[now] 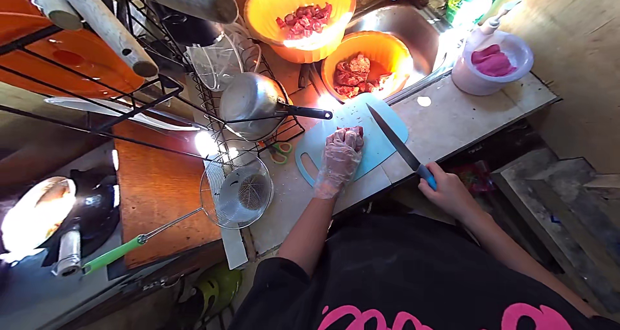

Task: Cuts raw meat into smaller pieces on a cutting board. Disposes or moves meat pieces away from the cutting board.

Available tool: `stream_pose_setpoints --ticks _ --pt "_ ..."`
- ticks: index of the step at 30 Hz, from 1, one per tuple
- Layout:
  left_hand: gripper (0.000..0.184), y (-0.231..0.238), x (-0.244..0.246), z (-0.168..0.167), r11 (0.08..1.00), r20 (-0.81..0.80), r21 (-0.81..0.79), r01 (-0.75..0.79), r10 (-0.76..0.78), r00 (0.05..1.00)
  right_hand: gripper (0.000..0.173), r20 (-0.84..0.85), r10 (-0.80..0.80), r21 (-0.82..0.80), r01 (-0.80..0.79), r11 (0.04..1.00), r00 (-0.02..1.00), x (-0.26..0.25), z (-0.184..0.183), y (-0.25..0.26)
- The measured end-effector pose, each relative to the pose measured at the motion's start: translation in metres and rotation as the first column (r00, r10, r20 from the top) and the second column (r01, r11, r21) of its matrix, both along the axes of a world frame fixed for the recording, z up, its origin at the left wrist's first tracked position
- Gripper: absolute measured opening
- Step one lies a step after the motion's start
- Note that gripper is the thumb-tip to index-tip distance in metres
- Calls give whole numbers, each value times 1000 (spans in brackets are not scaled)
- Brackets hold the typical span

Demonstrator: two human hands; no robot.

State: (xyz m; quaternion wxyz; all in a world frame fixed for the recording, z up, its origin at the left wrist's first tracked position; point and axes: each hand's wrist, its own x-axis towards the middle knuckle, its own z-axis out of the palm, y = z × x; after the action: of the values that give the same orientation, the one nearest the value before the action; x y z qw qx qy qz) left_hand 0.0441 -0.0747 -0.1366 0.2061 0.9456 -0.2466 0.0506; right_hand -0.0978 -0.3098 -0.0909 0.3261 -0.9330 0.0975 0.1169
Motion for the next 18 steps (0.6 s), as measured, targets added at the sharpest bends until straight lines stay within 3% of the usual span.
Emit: stream_pose_setpoints --ticks 3,8,10,13,18 --pt "28 7 4 5 996 -15 -57 73 -74 997 31 2 -21 9 21 1000 1000 -5 1 0" --pt "22 15 4 24 995 -139 -82 53 -64 988 31 -7 -56 16 56 998 998 -12 -1 -4" --pt "21 12 4 37 979 -225 -199 -44 -2 974 31 -20 -72 28 73 997 997 -13 0 -6" --pt "20 7 3 59 898 -497 -339 -280 81 864 31 -15 -85 33 85 996 996 -16 -2 -8" --pt "27 17 9 24 835 -731 -190 -517 231 642 31 -33 -74 46 76 996 997 -12 -1 -7"
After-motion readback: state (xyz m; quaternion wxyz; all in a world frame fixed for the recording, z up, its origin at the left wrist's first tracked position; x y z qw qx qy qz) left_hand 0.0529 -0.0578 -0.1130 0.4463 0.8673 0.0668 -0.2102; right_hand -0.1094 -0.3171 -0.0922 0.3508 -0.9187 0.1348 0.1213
